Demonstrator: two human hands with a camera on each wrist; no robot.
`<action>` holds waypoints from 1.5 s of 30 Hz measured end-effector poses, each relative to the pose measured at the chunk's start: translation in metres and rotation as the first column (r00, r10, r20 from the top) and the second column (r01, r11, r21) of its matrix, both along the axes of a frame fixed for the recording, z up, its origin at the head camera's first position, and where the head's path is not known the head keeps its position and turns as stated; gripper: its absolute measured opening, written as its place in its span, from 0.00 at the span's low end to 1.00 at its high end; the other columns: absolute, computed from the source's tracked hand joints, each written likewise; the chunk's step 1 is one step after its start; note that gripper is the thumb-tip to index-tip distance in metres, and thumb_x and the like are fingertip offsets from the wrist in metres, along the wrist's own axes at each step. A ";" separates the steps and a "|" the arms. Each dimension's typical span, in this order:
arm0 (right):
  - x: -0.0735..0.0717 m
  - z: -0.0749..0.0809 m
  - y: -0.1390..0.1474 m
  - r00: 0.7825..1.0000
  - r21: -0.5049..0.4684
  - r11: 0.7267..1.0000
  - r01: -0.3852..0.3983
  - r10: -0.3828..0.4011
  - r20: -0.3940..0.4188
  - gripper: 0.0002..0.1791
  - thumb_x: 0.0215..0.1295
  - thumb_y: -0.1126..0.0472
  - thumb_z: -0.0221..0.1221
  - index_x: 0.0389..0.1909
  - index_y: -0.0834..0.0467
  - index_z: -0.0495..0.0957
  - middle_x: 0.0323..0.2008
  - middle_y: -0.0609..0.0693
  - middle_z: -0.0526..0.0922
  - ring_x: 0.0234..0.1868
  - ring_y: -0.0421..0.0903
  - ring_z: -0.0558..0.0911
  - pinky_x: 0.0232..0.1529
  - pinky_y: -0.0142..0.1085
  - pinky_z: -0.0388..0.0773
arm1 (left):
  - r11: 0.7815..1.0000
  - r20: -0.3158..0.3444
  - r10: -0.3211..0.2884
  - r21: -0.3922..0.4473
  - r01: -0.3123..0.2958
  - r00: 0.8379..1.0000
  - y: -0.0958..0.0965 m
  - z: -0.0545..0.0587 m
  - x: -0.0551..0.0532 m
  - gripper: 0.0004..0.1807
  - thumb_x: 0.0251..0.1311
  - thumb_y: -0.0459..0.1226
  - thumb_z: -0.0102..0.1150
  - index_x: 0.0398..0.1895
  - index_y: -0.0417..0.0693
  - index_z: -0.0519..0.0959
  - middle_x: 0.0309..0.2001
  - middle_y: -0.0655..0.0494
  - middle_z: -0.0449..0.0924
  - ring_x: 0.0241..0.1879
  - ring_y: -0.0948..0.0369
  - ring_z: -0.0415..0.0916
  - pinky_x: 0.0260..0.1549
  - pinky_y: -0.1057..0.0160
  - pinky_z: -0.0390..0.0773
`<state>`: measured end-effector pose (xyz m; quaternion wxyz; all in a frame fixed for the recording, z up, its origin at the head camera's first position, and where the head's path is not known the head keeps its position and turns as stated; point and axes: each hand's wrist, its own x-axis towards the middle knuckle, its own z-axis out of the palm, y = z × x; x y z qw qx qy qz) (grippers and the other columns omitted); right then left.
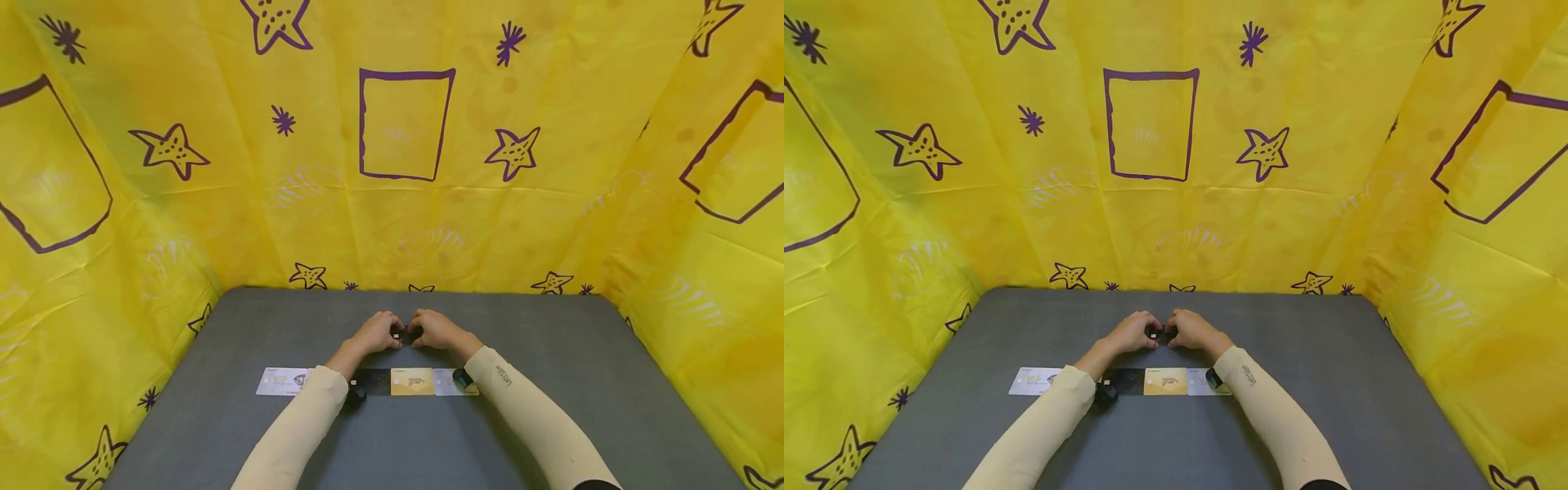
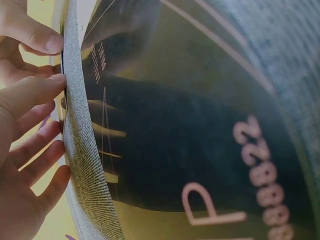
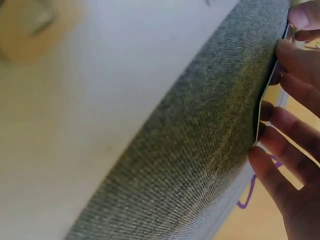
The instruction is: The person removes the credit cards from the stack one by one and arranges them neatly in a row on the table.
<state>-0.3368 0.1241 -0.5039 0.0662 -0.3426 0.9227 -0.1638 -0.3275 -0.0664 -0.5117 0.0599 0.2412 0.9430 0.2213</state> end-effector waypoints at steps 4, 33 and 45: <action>0.000 0.000 0.000 1.000 -0.006 1.000 -0.003 0.003 0.009 0.15 0.54 0.59 0.70 0.42 0.59 0.84 0.46 0.55 0.79 0.49 0.53 0.78 0.54 0.48 0.75 | 1.000 0.015 -0.011 -0.002 0.012 1.000 0.000 0.002 0.002 0.20 0.50 0.39 0.73 0.48 0.45 0.82 0.50 0.48 0.79 0.51 0.50 0.73 0.54 0.50 0.73; -0.003 0.001 0.004 0.994 -0.050 0.998 0.036 -0.031 0.104 0.15 0.55 0.59 0.70 0.44 0.57 0.82 0.45 0.53 0.81 0.49 0.51 0.79 0.55 0.48 0.74 | 0.997 0.047 0.011 0.071 -0.015 0.999 0.000 0.002 -0.001 0.17 0.50 0.39 0.73 0.44 0.44 0.86 0.46 0.49 0.84 0.50 0.51 0.78 0.54 0.50 0.74; -0.001 0.001 0.014 0.994 -0.131 0.991 0.033 -0.018 0.110 0.14 0.55 0.59 0.69 0.43 0.57 0.83 0.45 0.52 0.82 0.49 0.51 0.79 0.55 0.48 0.75 | 0.994 0.055 0.020 0.105 -0.026 0.998 0.001 0.004 0.000 0.15 0.51 0.40 0.72 0.43 0.46 0.86 0.46 0.50 0.84 0.52 0.50 0.78 0.56 0.50 0.73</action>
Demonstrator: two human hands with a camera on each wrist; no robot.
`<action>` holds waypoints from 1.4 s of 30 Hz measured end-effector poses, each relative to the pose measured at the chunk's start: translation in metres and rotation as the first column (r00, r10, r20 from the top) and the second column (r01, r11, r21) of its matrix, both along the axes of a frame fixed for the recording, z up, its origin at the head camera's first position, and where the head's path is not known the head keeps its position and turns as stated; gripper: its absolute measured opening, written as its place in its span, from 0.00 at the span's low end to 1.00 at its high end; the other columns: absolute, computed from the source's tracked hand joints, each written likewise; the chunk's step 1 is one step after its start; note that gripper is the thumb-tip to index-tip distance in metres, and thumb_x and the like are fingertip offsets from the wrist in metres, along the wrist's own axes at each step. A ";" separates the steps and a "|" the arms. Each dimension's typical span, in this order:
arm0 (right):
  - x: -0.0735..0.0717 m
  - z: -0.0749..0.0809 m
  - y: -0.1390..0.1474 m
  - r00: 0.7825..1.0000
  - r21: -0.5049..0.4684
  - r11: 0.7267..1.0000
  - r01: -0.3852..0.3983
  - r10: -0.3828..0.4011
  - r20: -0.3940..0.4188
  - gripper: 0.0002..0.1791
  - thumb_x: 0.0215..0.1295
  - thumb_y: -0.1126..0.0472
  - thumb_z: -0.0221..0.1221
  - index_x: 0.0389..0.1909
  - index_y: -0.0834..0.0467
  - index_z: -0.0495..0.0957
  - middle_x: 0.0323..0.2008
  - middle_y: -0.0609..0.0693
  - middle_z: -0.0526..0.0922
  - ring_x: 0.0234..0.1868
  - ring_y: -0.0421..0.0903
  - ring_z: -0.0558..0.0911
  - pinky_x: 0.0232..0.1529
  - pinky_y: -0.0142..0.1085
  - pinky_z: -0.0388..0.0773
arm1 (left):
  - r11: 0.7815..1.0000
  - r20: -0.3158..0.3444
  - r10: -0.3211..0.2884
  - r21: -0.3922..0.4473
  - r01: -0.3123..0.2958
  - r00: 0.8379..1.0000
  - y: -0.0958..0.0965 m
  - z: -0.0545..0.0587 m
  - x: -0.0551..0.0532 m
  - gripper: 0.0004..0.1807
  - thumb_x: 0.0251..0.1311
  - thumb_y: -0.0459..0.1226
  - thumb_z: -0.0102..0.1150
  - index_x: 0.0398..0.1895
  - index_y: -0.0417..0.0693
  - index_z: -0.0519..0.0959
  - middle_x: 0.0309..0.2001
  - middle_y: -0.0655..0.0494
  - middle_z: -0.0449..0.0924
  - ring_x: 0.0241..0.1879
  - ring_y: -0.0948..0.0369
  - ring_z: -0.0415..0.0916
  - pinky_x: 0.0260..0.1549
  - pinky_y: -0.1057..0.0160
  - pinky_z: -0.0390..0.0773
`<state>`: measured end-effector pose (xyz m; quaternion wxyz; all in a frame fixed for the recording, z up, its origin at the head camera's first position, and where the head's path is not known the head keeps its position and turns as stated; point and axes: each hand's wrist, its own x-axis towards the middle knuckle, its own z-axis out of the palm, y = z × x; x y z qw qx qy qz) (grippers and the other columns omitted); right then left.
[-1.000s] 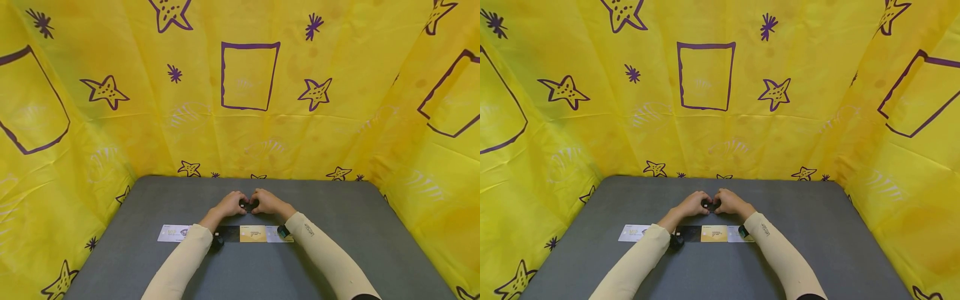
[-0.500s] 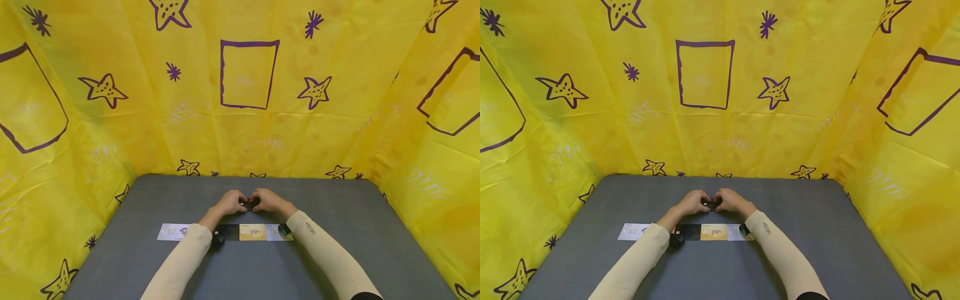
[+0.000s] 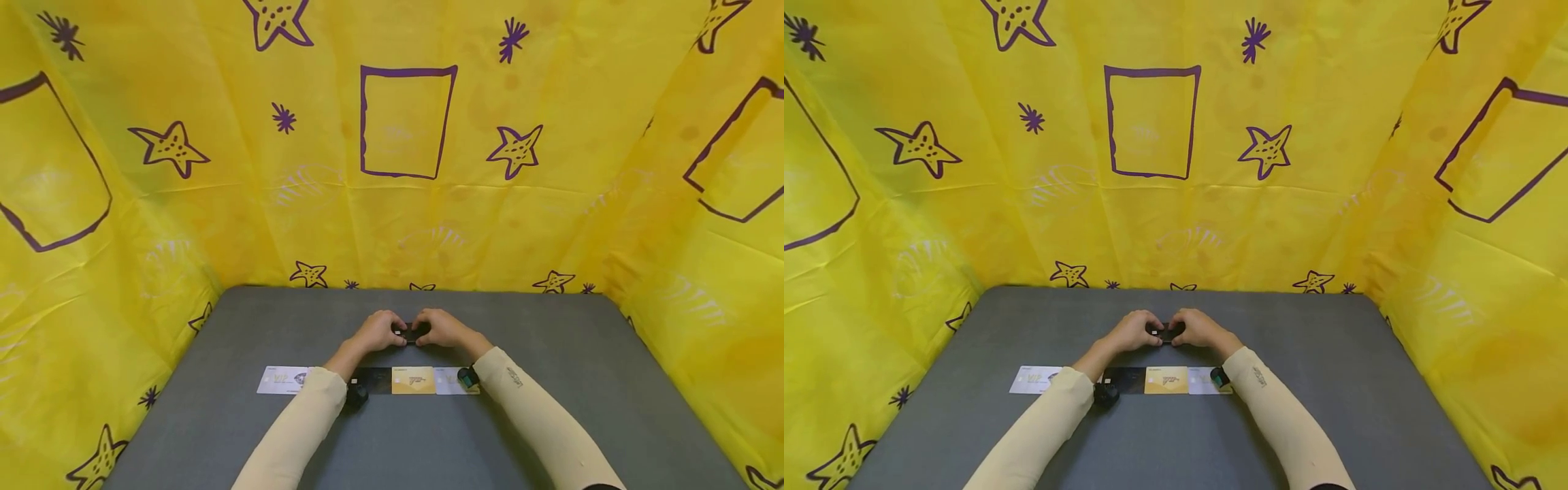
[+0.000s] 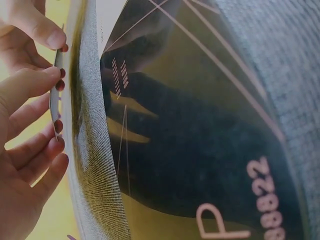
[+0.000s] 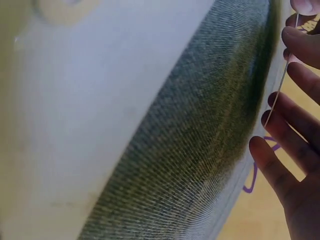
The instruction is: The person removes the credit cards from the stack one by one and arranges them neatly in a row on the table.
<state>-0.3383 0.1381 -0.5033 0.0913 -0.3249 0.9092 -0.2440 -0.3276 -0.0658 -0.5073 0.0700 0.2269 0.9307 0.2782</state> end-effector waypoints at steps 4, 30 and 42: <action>0.001 0.002 0.003 1.000 -0.014 1.000 0.003 -0.003 -0.007 0.14 0.55 0.59 0.70 0.42 0.57 0.83 0.45 0.52 0.82 0.49 0.51 0.79 0.54 0.48 0.75 | 1.000 -0.004 -0.012 0.009 0.012 1.000 0.001 0.000 0.000 0.14 0.52 0.40 0.72 0.43 0.47 0.86 0.47 0.51 0.84 0.52 0.51 0.78 0.56 0.50 0.74; 0.020 0.009 0.027 0.997 -0.077 0.997 0.028 -0.033 -0.071 0.12 0.55 0.58 0.70 0.40 0.56 0.85 0.48 0.53 0.81 0.51 0.53 0.78 0.54 0.51 0.75 | 0.995 -0.029 -0.074 0.069 0.076 0.997 0.010 0.008 0.015 0.16 0.55 0.42 0.69 0.46 0.48 0.84 0.53 0.50 0.79 0.57 0.50 0.72 0.59 0.48 0.70; 0.037 0.015 0.041 0.991 -0.118 0.992 0.036 -0.051 -0.125 0.12 0.55 0.59 0.70 0.40 0.57 0.85 0.49 0.54 0.81 0.50 0.55 0.78 0.51 0.52 0.75 | 0.995 -0.064 -0.088 0.037 0.091 0.994 0.019 0.017 0.029 0.17 0.57 0.43 0.68 0.48 0.49 0.83 0.57 0.51 0.77 0.59 0.51 0.70 0.59 0.48 0.71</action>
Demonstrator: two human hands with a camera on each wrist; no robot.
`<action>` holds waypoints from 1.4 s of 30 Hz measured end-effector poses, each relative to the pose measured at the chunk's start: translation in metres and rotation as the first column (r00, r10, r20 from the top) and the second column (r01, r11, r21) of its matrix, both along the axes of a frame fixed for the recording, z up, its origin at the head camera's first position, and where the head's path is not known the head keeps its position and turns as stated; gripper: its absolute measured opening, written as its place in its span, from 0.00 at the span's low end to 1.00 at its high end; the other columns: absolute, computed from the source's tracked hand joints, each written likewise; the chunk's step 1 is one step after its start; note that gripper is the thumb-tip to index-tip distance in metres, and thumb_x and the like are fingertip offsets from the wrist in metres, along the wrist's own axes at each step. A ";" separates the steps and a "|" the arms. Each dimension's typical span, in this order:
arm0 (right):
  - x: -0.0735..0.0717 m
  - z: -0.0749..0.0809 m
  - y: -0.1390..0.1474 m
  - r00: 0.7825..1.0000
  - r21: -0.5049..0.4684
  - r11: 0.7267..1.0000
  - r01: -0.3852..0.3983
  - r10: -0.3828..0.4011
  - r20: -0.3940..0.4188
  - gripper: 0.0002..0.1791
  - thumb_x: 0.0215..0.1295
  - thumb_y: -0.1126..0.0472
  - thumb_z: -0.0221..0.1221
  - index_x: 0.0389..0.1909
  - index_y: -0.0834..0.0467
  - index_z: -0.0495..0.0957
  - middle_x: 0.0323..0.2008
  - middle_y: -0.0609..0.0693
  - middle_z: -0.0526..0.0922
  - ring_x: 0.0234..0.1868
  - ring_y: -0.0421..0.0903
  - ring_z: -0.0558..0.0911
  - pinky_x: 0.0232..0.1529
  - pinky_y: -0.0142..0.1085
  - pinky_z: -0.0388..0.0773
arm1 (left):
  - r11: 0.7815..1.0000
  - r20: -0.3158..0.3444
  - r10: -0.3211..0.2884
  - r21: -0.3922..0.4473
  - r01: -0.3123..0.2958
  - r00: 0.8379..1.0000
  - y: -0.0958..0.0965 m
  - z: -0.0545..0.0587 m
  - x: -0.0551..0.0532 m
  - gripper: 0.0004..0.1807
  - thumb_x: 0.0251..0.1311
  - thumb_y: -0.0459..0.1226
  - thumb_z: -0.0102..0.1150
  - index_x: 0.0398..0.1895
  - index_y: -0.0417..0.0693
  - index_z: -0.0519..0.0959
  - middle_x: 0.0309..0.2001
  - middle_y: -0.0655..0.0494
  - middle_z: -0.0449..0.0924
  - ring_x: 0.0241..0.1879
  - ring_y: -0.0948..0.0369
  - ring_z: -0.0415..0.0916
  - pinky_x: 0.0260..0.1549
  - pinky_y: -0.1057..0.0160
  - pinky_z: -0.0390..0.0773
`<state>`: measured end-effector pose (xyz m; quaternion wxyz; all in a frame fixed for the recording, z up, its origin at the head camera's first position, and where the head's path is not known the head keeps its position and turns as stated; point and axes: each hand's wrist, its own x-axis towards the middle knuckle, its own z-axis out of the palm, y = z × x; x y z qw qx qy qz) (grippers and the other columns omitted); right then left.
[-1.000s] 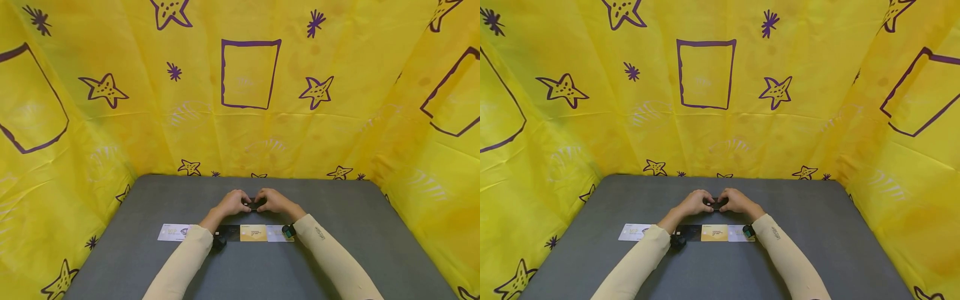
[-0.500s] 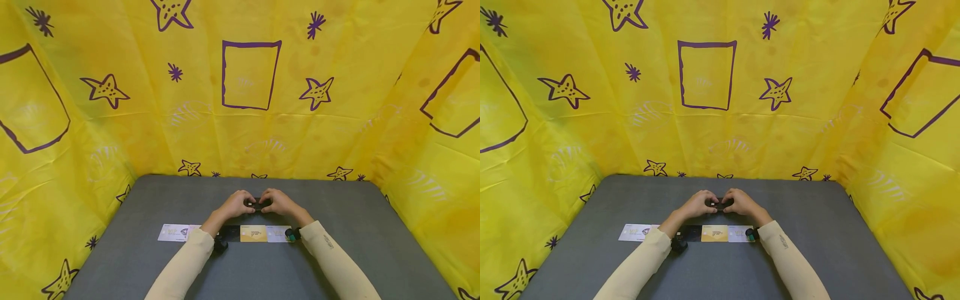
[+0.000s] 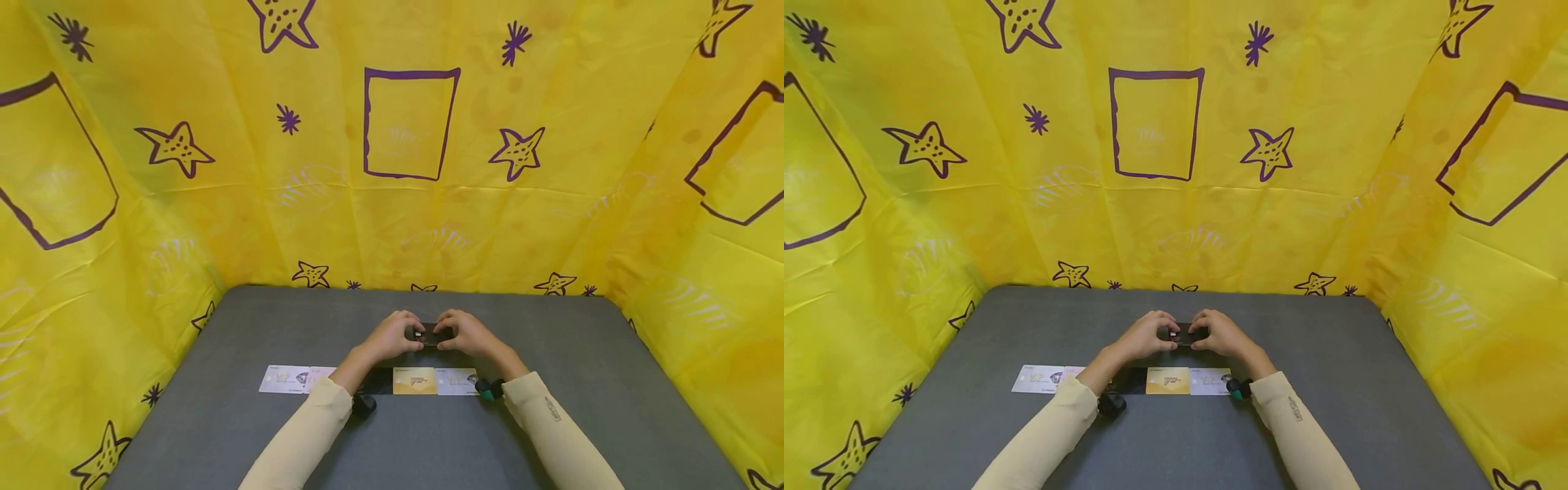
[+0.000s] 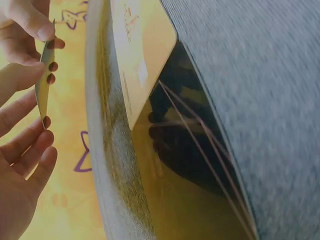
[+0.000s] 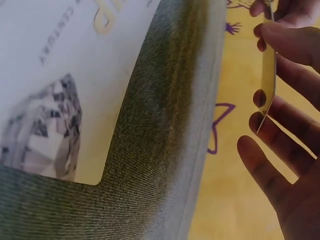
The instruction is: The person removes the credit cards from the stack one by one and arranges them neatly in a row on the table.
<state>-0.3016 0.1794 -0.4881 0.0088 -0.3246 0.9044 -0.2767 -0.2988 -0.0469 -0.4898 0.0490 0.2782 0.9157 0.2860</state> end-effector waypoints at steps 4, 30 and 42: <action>0.007 0.001 0.005 1.000 -0.009 1.000 0.025 -0.025 0.018 0.13 0.55 0.60 0.70 0.42 0.57 0.85 0.50 0.55 0.81 0.50 0.55 0.78 0.48 0.49 0.76 | 1.000 -0.007 0.003 -0.002 -0.003 1.000 0.005 0.000 0.005 0.16 0.57 0.43 0.67 0.48 0.49 0.83 0.58 0.52 0.76 0.59 0.52 0.70 0.60 0.49 0.71; 0.039 0.008 0.036 0.997 0.022 0.997 0.079 -0.079 0.001 0.14 0.53 0.59 0.71 0.41 0.58 0.85 0.50 0.56 0.80 0.51 0.57 0.78 0.49 0.52 0.76 | 0.999 0.009 0.001 0.033 -0.001 1.000 0.038 -0.002 0.032 0.16 0.56 0.46 0.68 0.47 0.54 0.83 0.56 0.57 0.76 0.58 0.56 0.71 0.57 0.52 0.72; 0.049 0.001 0.053 0.997 0.002 0.997 0.078 -0.078 0.020 0.14 0.52 0.60 0.71 0.41 0.58 0.84 0.49 0.55 0.80 0.50 0.56 0.77 0.47 0.47 0.76 | 0.999 -0.020 -0.031 -0.008 0.031 0.999 0.053 -0.006 0.041 0.15 0.56 0.46 0.68 0.47 0.55 0.84 0.55 0.59 0.77 0.57 0.58 0.71 0.57 0.56 0.73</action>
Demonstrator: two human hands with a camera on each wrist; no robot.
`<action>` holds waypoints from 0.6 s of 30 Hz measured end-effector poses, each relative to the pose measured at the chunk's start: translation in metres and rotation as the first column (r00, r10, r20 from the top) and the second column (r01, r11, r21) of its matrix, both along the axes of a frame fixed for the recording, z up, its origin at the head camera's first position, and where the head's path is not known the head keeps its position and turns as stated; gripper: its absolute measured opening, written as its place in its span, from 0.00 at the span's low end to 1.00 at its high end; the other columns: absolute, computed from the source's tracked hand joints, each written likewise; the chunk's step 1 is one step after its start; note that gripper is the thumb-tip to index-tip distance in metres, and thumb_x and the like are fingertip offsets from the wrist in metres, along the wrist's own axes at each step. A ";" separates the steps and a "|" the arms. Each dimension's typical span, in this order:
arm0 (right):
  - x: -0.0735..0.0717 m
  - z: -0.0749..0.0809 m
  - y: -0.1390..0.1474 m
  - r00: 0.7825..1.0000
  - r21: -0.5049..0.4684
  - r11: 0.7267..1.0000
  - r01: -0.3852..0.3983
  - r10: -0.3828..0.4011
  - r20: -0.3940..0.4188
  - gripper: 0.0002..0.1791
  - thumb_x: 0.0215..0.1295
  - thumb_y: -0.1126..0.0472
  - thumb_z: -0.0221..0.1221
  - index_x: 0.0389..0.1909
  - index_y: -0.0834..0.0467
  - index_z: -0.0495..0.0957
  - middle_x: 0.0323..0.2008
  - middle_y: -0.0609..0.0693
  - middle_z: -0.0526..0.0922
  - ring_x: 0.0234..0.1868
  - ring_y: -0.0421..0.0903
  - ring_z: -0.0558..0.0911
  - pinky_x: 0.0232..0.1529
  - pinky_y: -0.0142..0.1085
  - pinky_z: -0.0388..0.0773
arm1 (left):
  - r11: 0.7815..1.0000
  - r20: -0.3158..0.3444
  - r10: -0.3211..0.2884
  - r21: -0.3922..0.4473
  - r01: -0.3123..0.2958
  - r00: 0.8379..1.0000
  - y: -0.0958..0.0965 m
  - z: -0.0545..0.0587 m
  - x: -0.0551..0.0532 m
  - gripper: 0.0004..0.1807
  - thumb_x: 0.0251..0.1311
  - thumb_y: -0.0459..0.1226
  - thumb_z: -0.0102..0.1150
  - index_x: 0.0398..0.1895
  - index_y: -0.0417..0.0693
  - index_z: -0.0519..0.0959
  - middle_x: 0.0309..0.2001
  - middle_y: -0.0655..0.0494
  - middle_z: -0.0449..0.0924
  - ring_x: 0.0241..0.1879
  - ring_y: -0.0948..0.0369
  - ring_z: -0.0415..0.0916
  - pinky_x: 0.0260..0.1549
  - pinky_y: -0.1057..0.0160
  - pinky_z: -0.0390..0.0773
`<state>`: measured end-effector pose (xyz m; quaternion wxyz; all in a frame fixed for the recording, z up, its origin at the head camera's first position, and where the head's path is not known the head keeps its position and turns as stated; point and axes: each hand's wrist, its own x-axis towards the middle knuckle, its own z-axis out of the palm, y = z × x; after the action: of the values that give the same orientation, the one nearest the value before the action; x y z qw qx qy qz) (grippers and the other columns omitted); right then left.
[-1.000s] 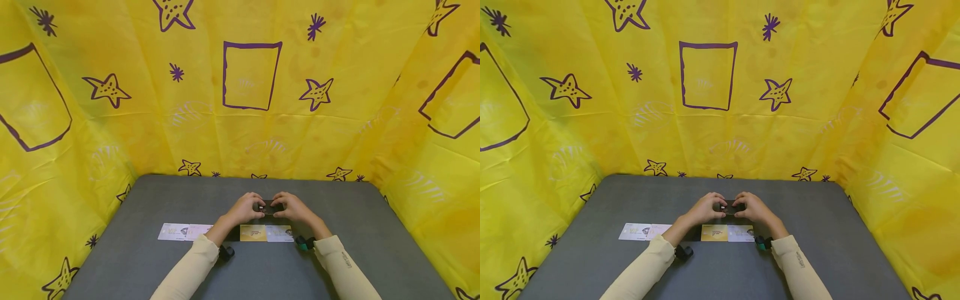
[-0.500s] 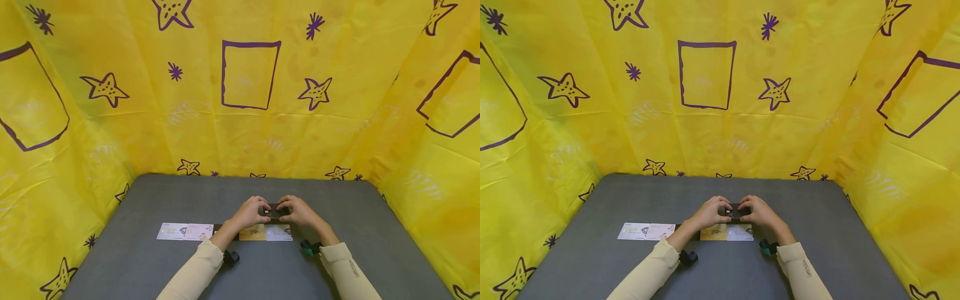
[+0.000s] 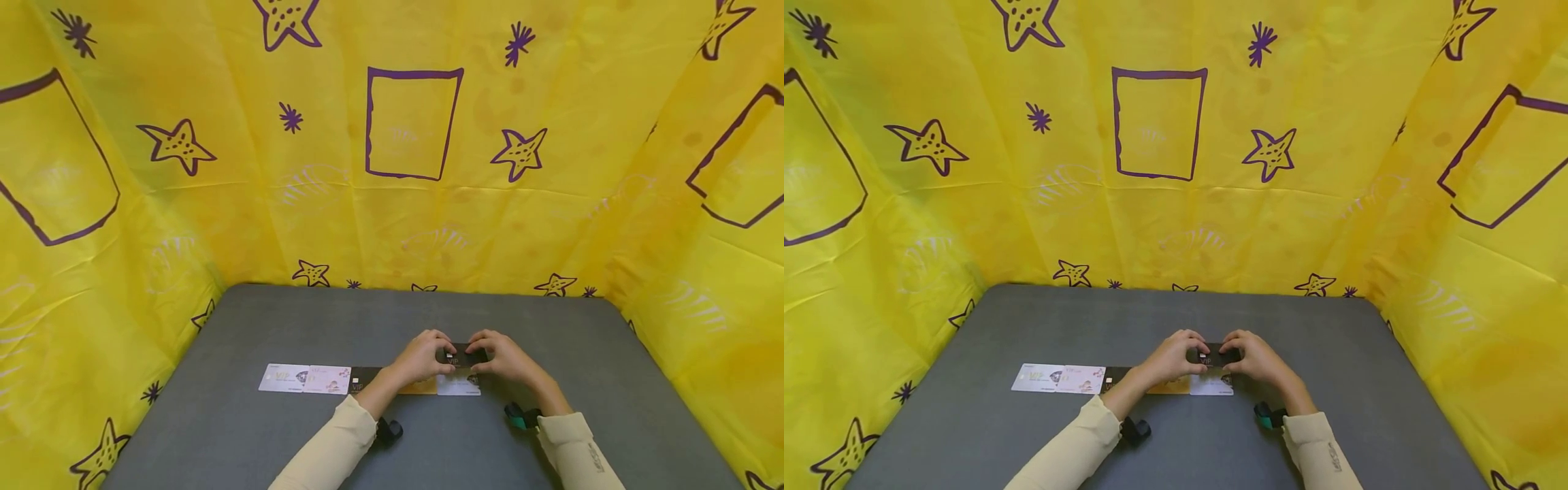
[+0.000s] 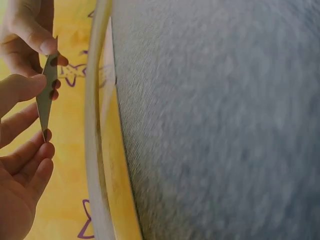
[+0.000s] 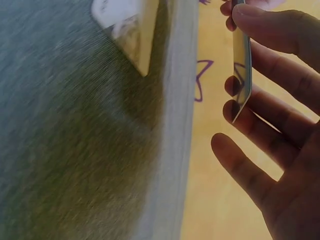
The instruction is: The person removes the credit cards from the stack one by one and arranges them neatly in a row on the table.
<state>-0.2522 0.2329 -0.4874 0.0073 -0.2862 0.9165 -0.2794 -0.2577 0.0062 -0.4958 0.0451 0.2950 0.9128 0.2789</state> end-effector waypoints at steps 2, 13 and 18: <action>0.001 -0.002 0.003 1.000 -0.003 1.000 -0.001 0.001 0.014 0.14 0.53 0.60 0.71 0.41 0.58 0.84 0.49 0.55 0.80 0.50 0.56 0.77 0.47 0.47 0.76 | 1.000 -0.004 -0.002 -0.007 0.002 1.000 0.003 -0.001 0.001 0.15 0.56 0.45 0.69 0.46 0.55 0.84 0.55 0.59 0.77 0.57 0.58 0.72 0.57 0.57 0.73; 0.006 -0.010 0.023 1.000 -0.012 1.000 0.001 -0.001 0.012 0.14 0.52 0.59 0.71 0.39 0.57 0.84 0.47 0.54 0.81 0.48 0.56 0.78 0.47 0.42 0.76 | 1.000 -0.009 -0.026 -0.018 0.026 1.000 0.021 -0.006 0.004 0.15 0.54 0.46 0.70 0.45 0.55 0.85 0.53 0.59 0.78 0.53 0.61 0.72 0.53 0.63 0.73; 0.009 -0.013 0.029 0.999 -0.015 1.000 0.020 -0.020 0.029 0.13 0.52 0.59 0.71 0.39 0.56 0.84 0.48 0.55 0.81 0.49 0.56 0.78 0.48 0.43 0.76 | 0.999 -0.016 -0.049 -0.022 0.048 0.999 0.029 -0.007 0.005 0.14 0.54 0.45 0.70 0.44 0.55 0.85 0.52 0.58 0.79 0.54 0.60 0.73 0.54 0.62 0.73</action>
<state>-0.2431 0.2617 -0.5000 0.0154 -0.2729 0.9171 -0.2903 -0.2524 0.0349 -0.5025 0.0473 0.3189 0.9087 0.2653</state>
